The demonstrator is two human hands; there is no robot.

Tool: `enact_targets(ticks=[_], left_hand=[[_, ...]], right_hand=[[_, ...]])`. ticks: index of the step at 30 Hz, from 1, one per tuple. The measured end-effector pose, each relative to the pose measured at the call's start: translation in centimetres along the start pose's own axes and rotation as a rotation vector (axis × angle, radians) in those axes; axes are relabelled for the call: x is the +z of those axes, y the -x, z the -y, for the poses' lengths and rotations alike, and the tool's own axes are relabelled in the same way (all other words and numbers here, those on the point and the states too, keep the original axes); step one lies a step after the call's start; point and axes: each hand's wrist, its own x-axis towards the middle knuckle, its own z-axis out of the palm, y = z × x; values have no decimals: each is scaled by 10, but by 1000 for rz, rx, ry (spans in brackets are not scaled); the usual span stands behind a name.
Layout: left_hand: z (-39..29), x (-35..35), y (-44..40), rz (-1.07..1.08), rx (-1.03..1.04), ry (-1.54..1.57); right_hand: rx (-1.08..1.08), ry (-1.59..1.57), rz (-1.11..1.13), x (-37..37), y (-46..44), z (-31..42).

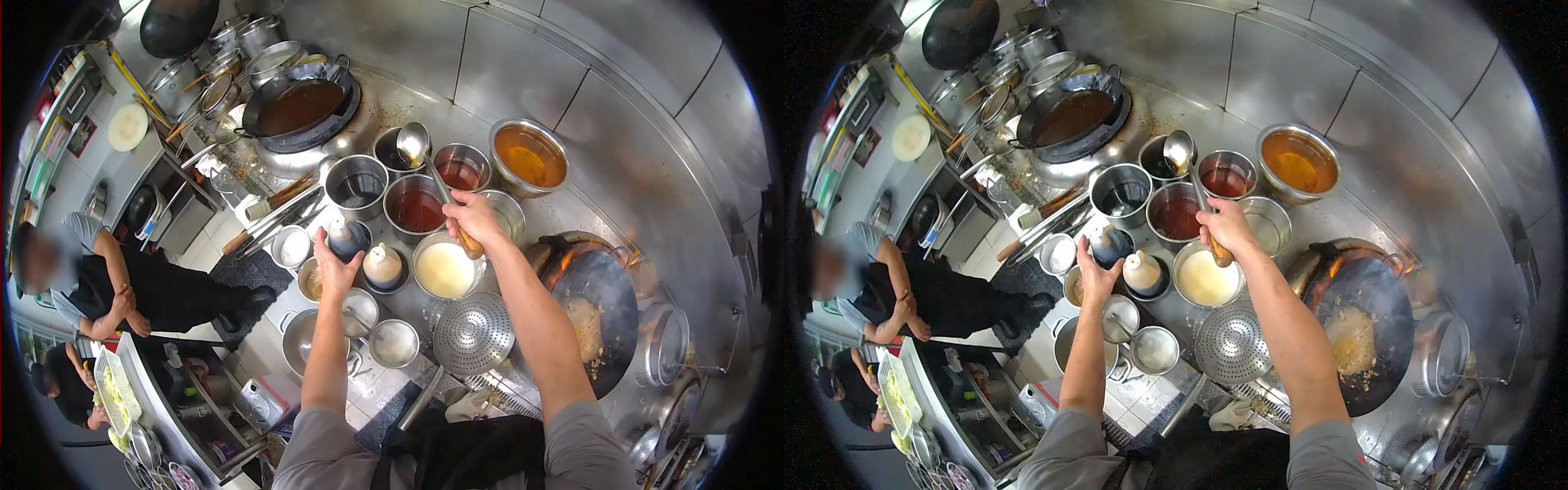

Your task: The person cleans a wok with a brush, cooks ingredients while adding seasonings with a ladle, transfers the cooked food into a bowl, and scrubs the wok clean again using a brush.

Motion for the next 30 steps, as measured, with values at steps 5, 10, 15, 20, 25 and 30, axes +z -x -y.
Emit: enact_targets(ticks=[5,10,15,20,25,30], left_hand=[[-5,15,-9,-34,-46,-15],[-12,13,-26,-2,-189,44],[8,16,-40,-87,-272,357],[-86,-43,-33,-272,59,516],[-145,-71,-1,73,213,785],[-231,-28,52,677,66,666]], right_hand=[[-2,-349,38,-13,18,-11],[-71,-639,67,-88,159,-23],[-108,-575,-293,-160,361,-67],[187,-29,-743,-177,482,-113],[365,680,-732,-205,530,-182],[262,401,-665,-216,567,-225]])
